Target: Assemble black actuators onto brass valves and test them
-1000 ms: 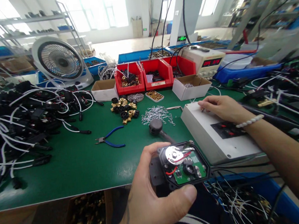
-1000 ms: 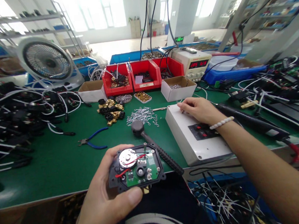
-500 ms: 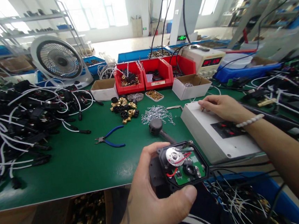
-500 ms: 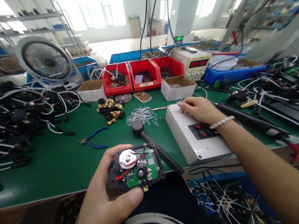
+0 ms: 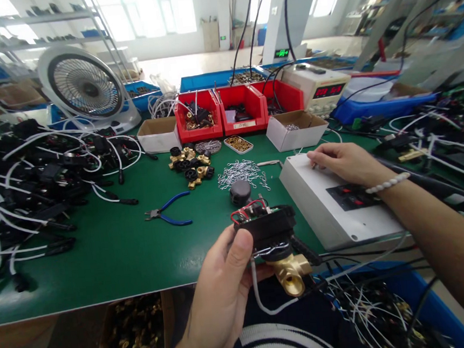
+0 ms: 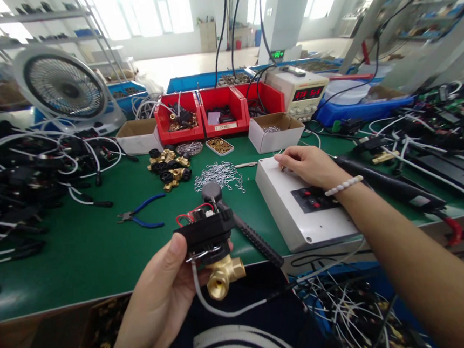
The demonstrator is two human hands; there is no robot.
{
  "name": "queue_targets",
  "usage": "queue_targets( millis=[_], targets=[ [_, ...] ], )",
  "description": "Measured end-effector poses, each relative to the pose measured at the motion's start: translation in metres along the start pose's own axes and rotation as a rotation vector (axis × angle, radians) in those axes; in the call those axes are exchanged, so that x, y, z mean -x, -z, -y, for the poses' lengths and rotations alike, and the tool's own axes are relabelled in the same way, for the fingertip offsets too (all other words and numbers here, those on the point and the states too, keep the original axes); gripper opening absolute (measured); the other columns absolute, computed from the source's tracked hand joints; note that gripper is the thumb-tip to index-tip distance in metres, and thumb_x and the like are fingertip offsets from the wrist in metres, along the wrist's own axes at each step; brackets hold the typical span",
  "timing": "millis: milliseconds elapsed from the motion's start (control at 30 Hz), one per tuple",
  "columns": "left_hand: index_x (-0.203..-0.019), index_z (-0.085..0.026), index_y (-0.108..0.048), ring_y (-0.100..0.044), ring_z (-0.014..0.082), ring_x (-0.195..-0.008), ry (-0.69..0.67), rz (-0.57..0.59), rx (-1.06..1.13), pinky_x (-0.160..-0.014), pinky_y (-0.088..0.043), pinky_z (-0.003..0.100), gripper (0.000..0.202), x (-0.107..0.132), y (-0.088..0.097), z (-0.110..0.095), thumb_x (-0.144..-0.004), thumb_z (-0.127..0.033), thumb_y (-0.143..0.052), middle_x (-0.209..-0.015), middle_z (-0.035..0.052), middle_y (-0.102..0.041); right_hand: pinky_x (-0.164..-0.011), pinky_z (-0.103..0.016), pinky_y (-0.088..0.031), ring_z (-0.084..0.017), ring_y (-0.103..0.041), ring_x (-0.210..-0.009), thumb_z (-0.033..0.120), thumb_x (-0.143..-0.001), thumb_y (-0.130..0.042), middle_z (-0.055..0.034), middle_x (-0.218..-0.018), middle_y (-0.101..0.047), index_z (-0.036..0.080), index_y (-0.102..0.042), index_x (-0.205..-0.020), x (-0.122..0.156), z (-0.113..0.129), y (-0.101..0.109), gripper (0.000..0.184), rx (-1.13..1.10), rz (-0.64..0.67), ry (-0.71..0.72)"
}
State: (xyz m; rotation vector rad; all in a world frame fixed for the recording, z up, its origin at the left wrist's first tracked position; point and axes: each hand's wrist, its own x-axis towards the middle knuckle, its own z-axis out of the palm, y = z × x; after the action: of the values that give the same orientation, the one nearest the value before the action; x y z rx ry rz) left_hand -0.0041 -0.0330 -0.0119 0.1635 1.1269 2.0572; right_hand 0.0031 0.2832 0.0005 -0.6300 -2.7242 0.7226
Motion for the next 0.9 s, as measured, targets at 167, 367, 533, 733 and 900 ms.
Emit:
queue_targets(
  millis=[167,367,533,733,900],
  targets=[
    [-0.11,-0.015,-0.071,-0.072,0.0189,-0.087,0.022,0.018,0.068,-0.079,-0.057,0.026,0.041,0.0007,0.0035,0.001,-0.09,-0.05,-0.064,-0.098,0.0085,-0.076,-0.063,-0.034,-0.041,-0.022,-0.056,-0.063,0.064,-0.078,-0.052,-0.0051,-0.063,-0.061,0.022,-0.062,-0.066,-0.001,-0.0037,-0.0004,0.046,-0.004,0.0,-0.002],
    [-0.123,-0.017,-0.066,-0.071,0.0207,-0.098,-0.009,0.043,0.132,-0.081,-0.058,0.026,0.04,-0.0009,0.0012,-0.0015,-0.09,-0.04,-0.067,-0.114,0.0102,-0.073,-0.065,-0.034,-0.042,-0.021,-0.056,-0.064,0.066,-0.081,-0.053,-0.0045,-0.063,-0.061,0.021,-0.062,-0.067,0.0002,-0.0039,-0.0007,0.047,-0.019,-0.011,-0.002],
    [-0.121,-0.016,-0.066,-0.072,0.0218,-0.096,0.028,0.0,0.211,-0.081,-0.061,0.03,0.031,-0.0016,-0.0005,-0.0031,-0.095,-0.034,-0.06,-0.116,0.011,-0.073,-0.068,-0.033,-0.043,-0.02,-0.057,-0.066,0.079,-0.08,-0.046,-0.0075,-0.068,-0.063,0.019,-0.061,-0.066,-0.0007,-0.003,-0.0009,0.064,-0.049,-0.01,-0.012],
    [-0.104,-0.012,-0.072,-0.075,0.0202,-0.084,0.153,0.092,0.336,-0.079,-0.062,0.033,0.034,-0.0022,0.0015,-0.0036,-0.102,-0.032,-0.045,-0.095,0.0117,-0.077,-0.067,-0.033,-0.042,-0.019,-0.055,-0.065,0.092,-0.072,-0.036,-0.0094,-0.068,-0.063,0.017,-0.061,-0.064,0.0004,-0.0002,0.0006,0.08,-0.074,-0.024,-0.021],
    [-0.099,-0.009,-0.074,-0.075,0.0194,-0.08,0.169,0.062,0.336,-0.076,-0.062,0.03,0.043,-0.002,0.0002,-0.0051,-0.104,-0.031,-0.038,-0.089,0.0128,-0.078,-0.069,-0.034,-0.045,-0.02,-0.057,-0.068,0.092,-0.066,-0.043,-0.0102,-0.075,-0.067,0.017,-0.063,-0.073,0.0016,0.0041,0.0004,0.078,-0.098,-0.002,-0.001]
  ],
)
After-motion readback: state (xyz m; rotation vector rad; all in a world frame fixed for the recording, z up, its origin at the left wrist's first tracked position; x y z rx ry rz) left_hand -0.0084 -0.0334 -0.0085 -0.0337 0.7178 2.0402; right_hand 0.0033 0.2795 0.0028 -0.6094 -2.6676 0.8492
